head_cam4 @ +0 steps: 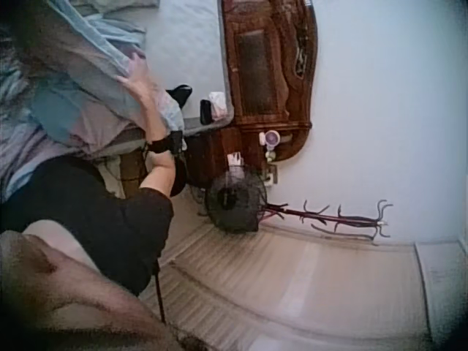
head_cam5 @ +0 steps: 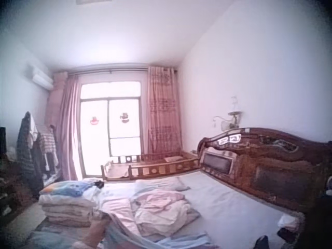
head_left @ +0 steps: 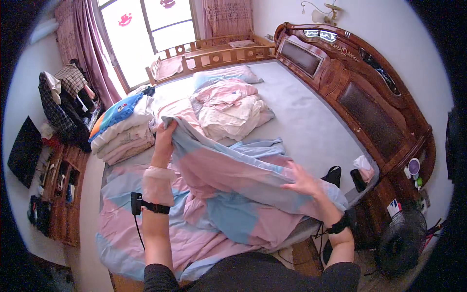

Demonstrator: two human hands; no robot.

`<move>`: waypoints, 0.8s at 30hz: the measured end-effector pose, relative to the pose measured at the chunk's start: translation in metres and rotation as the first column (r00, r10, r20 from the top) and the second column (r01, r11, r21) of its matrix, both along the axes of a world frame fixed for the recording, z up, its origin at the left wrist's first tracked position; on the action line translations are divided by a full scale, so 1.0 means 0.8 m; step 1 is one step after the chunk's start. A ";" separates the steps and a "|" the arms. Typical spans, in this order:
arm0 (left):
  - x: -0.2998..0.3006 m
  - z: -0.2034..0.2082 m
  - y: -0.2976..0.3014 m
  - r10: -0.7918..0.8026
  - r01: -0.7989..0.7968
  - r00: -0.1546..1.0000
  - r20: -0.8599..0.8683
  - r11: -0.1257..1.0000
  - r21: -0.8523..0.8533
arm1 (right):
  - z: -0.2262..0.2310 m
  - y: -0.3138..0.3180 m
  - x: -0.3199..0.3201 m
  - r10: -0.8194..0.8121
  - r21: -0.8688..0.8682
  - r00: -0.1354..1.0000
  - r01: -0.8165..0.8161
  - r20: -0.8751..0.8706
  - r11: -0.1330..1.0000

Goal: Spreading and smoothing a duvet cover on a bed.

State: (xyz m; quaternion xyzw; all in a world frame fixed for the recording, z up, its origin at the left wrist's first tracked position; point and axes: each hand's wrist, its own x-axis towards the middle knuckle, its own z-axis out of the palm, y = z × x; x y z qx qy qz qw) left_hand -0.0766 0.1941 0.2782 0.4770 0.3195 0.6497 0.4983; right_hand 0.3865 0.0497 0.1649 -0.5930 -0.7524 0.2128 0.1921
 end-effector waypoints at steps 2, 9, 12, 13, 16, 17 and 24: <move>0.018 0.012 -0.011 -0.014 0.016 0.999 -0.038 0.999 0.035 | 0.025 0.001 -0.082 0.175 0.074 0.965 -0.164 -0.197 0.984; 0.119 0.027 -0.048 -0.205 0.204 0.977 0.057 0.979 0.027 | 0.073 0.028 -0.231 0.106 -0.150 0.813 -0.230 -0.572 0.961; 0.119 0.022 -0.070 -0.253 0.255 0.966 0.055 0.967 -0.026 | 0.177 -0.006 -0.275 0.030 -0.490 0.762 -0.446 -0.647 0.749; 0.119 0.020 -0.074 -0.278 0.281 0.959 0.062 0.959 -0.042 | 0.162 0.002 -0.271 0.032 -0.492 0.763 -0.447 -0.645 0.747; 0.109 0.006 -0.079 -0.322 0.342 0.889 0.326 0.940 -0.005 | 0.114 0.029 -0.231 -0.195 -0.520 0.582 -0.466 -0.790 0.716; 0.105 -0.001 -0.081 -0.324 0.346 0.885 0.335 0.938 -0.006 | 0.117 0.037 -0.206 -0.234 -0.524 0.572 -0.416 -0.786 0.743; -0.083 -0.211 -0.101 0.117 -0.195 0.943 -0.312 0.952 -0.235 | 0.261 0.058 0.056 -0.256 -0.243 0.470 0.090 -0.845 0.966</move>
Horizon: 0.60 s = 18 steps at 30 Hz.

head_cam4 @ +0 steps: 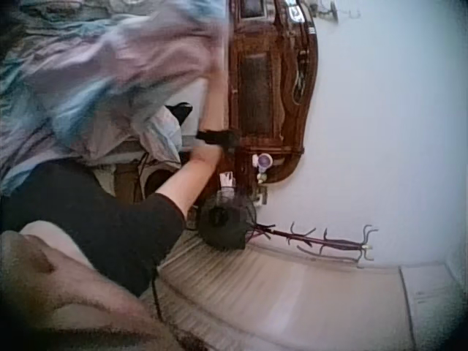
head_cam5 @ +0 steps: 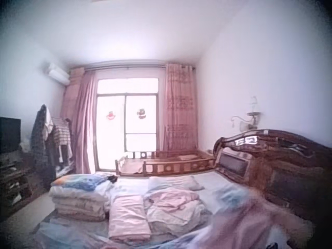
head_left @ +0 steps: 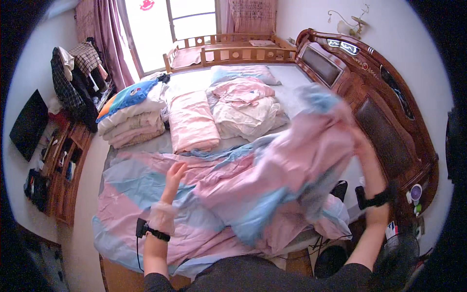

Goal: Spreading and smoothing a duvet cover on a bed.

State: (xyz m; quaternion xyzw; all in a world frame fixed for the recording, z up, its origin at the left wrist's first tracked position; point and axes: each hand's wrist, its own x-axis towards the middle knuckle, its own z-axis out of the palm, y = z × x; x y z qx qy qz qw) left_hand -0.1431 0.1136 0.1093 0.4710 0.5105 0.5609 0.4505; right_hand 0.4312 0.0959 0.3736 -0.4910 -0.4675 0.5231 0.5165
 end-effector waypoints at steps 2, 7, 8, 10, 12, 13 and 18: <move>-0.055 -0.068 -0.027 0.101 -0.111 0.990 -0.101 0.990 -0.093 | 0.029 -0.006 0.090 -0.174 0.122 0.985 0.173 0.002 0.977; -0.086 -0.124 -0.018 0.224 -0.245 0.961 -0.164 0.962 -0.122 | 0.083 -0.089 0.249 -0.587 0.309 0.805 0.582 -0.085 0.753; -0.075 -0.128 -0.001 0.211 -0.230 0.967 -0.146 0.965 -0.127 | 0.094 -0.113 0.265 -0.655 0.329 0.748 0.648 -0.107 0.686; -0.052 -0.120 0.028 0.163 -0.205 0.955 -0.247 0.967 -0.155 | 0.090 -0.144 0.275 -0.758 0.319 0.634 0.758 -0.153 0.569; -0.080 -0.150 0.053 0.156 -0.173 0.930 -0.334 0.985 -0.022 | 0.076 -0.145 0.262 -0.798 0.270 0.566 0.817 -0.206 0.510; -0.071 -0.150 0.068 0.157 -0.158 0.916 -0.369 0.987 0.027 | 0.066 -0.143 0.253 -0.818 0.243 0.533 0.841 -0.216 0.483; 0.013 -0.138 0.139 0.014 -0.036 0.873 -0.488 0.999 -0.035 | -0.038 -0.127 0.357 -0.820 0.171 0.534 0.845 -0.207 0.507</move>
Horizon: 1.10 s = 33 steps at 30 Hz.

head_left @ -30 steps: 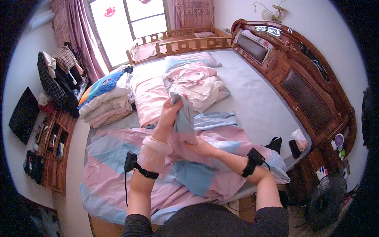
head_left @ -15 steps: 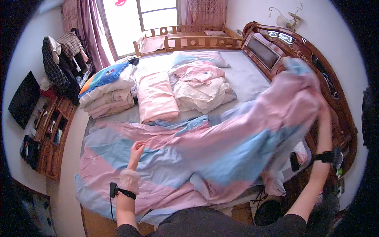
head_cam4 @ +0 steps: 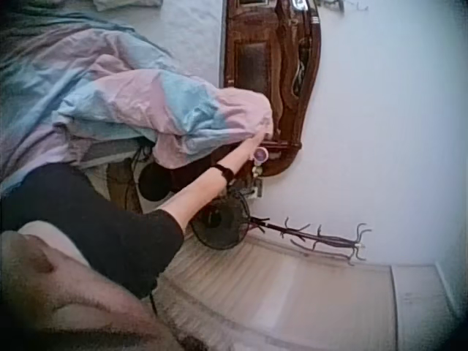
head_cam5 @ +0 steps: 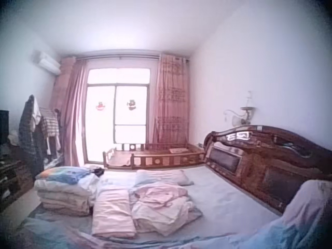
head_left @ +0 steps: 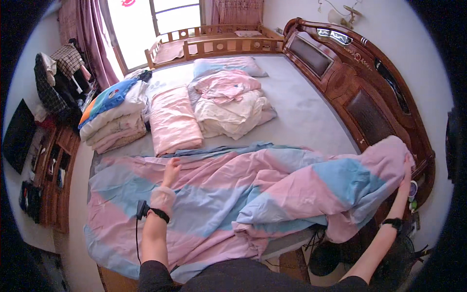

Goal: Spreading and smoothing a duvet cover on a bed.

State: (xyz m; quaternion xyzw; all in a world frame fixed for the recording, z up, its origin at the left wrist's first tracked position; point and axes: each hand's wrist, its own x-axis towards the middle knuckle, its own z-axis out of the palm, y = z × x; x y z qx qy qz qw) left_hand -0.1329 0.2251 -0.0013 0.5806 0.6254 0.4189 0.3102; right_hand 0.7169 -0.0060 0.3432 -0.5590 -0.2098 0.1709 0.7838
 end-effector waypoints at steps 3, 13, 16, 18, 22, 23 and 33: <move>0.035 -0.010 0.042 -0.129 0.151 0.979 -0.160 0.980 0.133 | -0.033 -0.008 0.062 0.004 -0.018 1.000 -0.005 -0.007 1.000; 0.050 -0.042 0.052 0.127 0.120 0.792 -0.597 0.927 0.356 | 0.042 -0.111 0.170 -0.057 0.006 0.996 0.057 0.073 0.998; 0.064 -0.022 0.048 0.038 -0.044 0.761 -0.648 0.999 0.008 | 0.049 -0.128 0.194 -0.057 -0.020 0.995 0.059 0.078 0.998; 0.072 -0.002 0.042 -0.003 -0.030 0.756 -0.655 0.999 -0.040 | 0.047 -0.132 0.202 -0.053 -0.047 0.996 0.056 0.072 0.997; 0.038 -0.026 0.055 -0.137 0.017 0.571 -0.809 0.988 -0.155 | 0.042 -0.108 0.217 0.015 -0.113 0.999 -0.011 0.034 0.994; 0.032 -0.030 0.057 -0.136 0.018 0.560 -0.817 0.988 -0.152 | 0.029 -0.103 0.228 0.033 -0.134 0.999 -0.032 0.011 0.991; -0.018 0.123 0.080 0.395 -0.241 0.839 -0.373 0.886 0.395 | 0.095 -0.047 0.275 0.271 -0.492 0.957 -0.189 0.100 0.850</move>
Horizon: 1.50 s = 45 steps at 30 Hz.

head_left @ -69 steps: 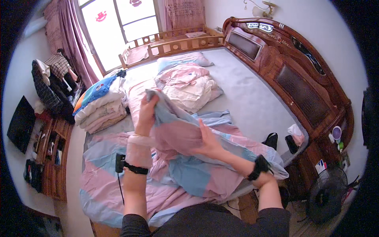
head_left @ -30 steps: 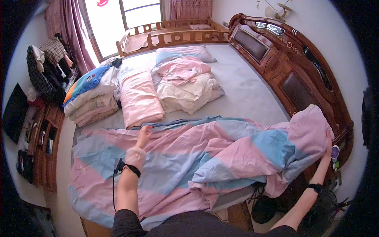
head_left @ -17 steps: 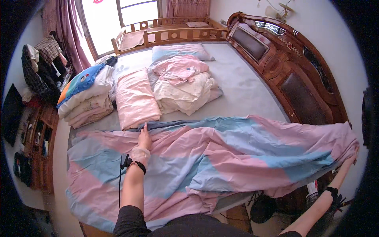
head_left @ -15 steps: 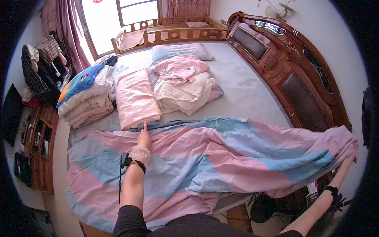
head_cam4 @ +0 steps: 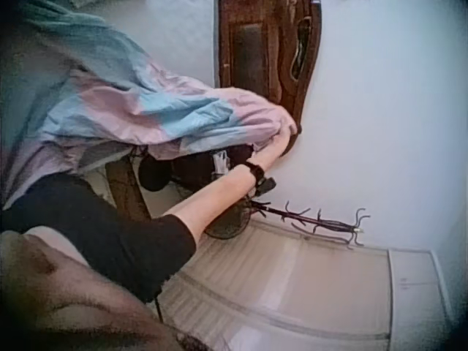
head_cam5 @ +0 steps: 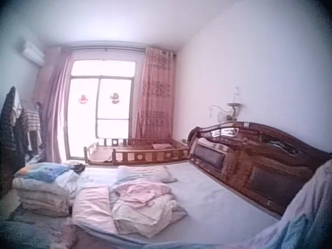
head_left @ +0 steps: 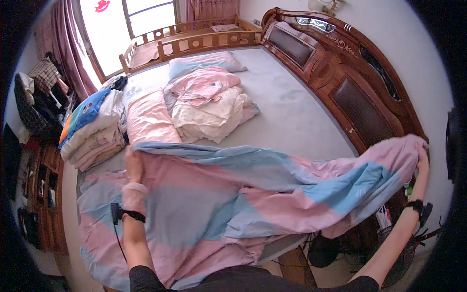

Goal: Spreading and smoothing a duvet cover on a bed.

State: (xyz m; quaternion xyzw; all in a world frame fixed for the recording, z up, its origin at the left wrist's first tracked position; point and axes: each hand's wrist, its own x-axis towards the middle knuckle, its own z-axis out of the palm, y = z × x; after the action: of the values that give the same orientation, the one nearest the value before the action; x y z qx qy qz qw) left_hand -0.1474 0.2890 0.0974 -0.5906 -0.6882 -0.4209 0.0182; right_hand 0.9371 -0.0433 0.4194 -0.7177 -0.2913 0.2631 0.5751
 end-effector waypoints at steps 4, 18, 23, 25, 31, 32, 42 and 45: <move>-0.088 0.009 0.029 0.090 -0.115 0.991 0.099 0.951 0.287 | -0.005 0.125 -0.001 0.035 0.220 0.999 -0.034 -0.002 0.975; 0.017 -0.062 -0.148 -0.029 0.028 0.989 -0.143 1.000 -0.008 | -0.221 0.511 -0.202 -0.106 -0.035 0.571 0.230 0.814 0.973; 0.030 -0.101 -0.379 -0.064 0.127 0.967 0.248 0.960 -0.250 | -0.386 0.403 -0.201 0.184 -0.185 0.398 -0.035 0.899 0.982; -0.036 -0.160 -0.476 0.100 0.015 0.917 0.387 0.959 -0.283 | -0.425 0.303 -0.160 0.219 -0.230 0.630 -0.066 0.745 0.971; -0.037 -0.085 -0.609 0.619 -0.571 0.785 -0.005 0.721 -0.392 | -0.524 0.037 -0.158 -0.143 -0.337 0.989 0.142 0.020 0.931; -0.024 -0.077 -0.617 0.645 -0.594 0.764 -0.013 0.696 -0.404 | -0.535 0.005 -0.165 -0.248 -0.400 0.961 0.181 -0.121 0.898; 0.073 -0.061 -0.705 0.807 -0.581 0.587 0.062 0.473 -0.663 | -0.616 0.094 -0.257 -0.222 -0.276 0.690 0.033 -0.689 0.961; 0.090 -0.071 -0.700 0.812 -0.502 0.578 0.076 0.428 -0.752 | -0.650 0.078 -0.200 -0.262 -0.244 0.688 0.126 -0.676 0.962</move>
State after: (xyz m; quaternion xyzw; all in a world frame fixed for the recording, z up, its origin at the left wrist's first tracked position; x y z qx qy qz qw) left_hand -0.0750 -0.2712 0.0408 -0.1180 -0.9514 -0.2239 -0.1754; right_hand 0.7768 0.0191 -0.1009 -0.6385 0.0518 0.4785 0.6006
